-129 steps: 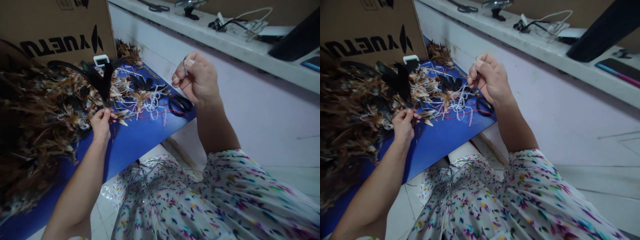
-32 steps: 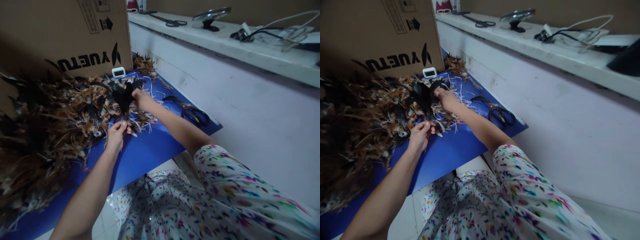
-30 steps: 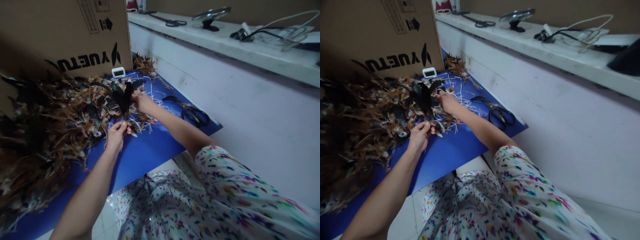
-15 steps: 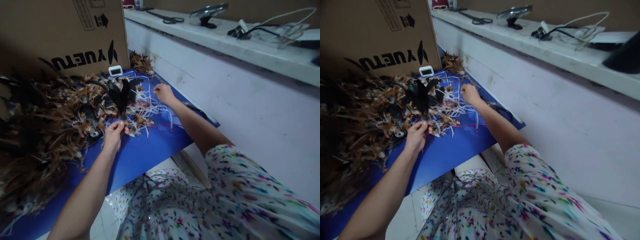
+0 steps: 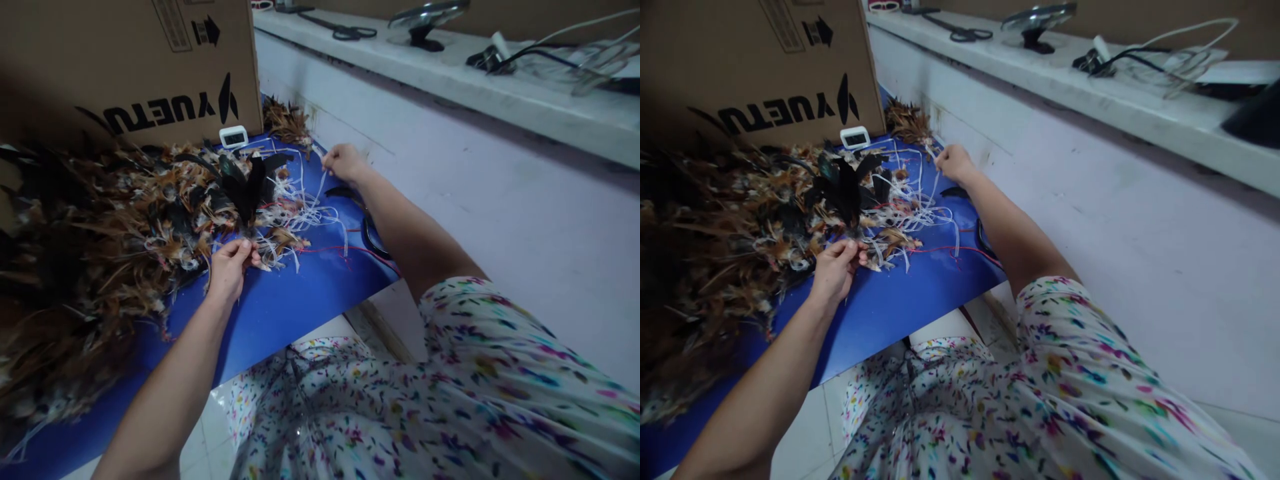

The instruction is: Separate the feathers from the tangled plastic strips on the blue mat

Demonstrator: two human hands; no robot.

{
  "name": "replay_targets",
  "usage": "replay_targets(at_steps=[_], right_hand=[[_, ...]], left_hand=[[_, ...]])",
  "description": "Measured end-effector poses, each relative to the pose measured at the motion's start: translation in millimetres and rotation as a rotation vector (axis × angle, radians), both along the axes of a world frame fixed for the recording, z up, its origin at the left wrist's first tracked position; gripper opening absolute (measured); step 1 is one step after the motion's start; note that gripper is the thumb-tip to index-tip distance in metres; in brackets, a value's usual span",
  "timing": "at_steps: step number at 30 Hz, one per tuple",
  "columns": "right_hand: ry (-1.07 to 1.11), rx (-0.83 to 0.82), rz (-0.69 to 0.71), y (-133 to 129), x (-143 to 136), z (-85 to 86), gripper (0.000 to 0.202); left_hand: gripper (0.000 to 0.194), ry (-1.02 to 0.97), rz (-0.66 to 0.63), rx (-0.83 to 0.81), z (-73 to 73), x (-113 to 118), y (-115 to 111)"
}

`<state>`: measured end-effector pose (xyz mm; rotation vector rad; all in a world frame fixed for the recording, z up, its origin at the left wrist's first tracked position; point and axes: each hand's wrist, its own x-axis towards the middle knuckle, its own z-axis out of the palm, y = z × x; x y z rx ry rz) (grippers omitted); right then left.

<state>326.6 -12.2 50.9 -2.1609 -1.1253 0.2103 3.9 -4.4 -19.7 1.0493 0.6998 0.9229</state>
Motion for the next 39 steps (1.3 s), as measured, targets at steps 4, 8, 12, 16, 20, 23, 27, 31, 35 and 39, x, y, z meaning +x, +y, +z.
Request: replay_targets(at_steps=[4,8,12,16,20,23,27,31,35,39], right_hand=[[0.440,0.321,0.083,-11.4,-17.8,42.1,0.028],[0.471,0.545,0.152,-22.3,-32.9,73.9,0.023],[0.326,0.652,0.185,-26.7,-35.4,79.4,0.021],[0.192,0.392,0.152,-22.4,-32.7,57.6,0.019],[-0.040,0.030,0.145,-12.2,-27.9,16.1,0.019],[-0.304,-0.243,0.158,-2.7,-24.1,-16.7,0.011],[-0.348,-0.366,0.178,7.5,-20.6,-39.9,0.015],[-0.261,-0.278,0.115,8.6,-15.2,-30.9,0.018],[-0.097,0.015,0.063,-1.2,-9.6,-5.0,0.015],[0.026,0.264,0.062,-16.6,-10.7,22.9,0.006]], left_hand=[[0.034,0.015,-0.005,0.008,1.0,0.0,-0.8],[0.039,0.017,-0.005,0.009,2.4,0.8,-1.5],[0.039,0.032,0.008,0.003,3.6,1.3,-1.8],[0.043,0.026,-0.015,0.010,3.6,0.9,-2.3],[0.044,0.012,-0.022,0.001,2.7,0.8,-2.5],[0.039,0.026,-0.021,0.002,2.0,0.7,-2.3],[0.033,0.042,-0.016,0.000,2.6,0.7,-2.3],[0.033,0.039,-0.015,-0.004,3.9,0.9,-3.0],[0.034,0.032,-0.025,0.002,3.8,1.0,-3.3],[0.037,0.017,-0.021,0.001,2.4,0.8,-2.9]])
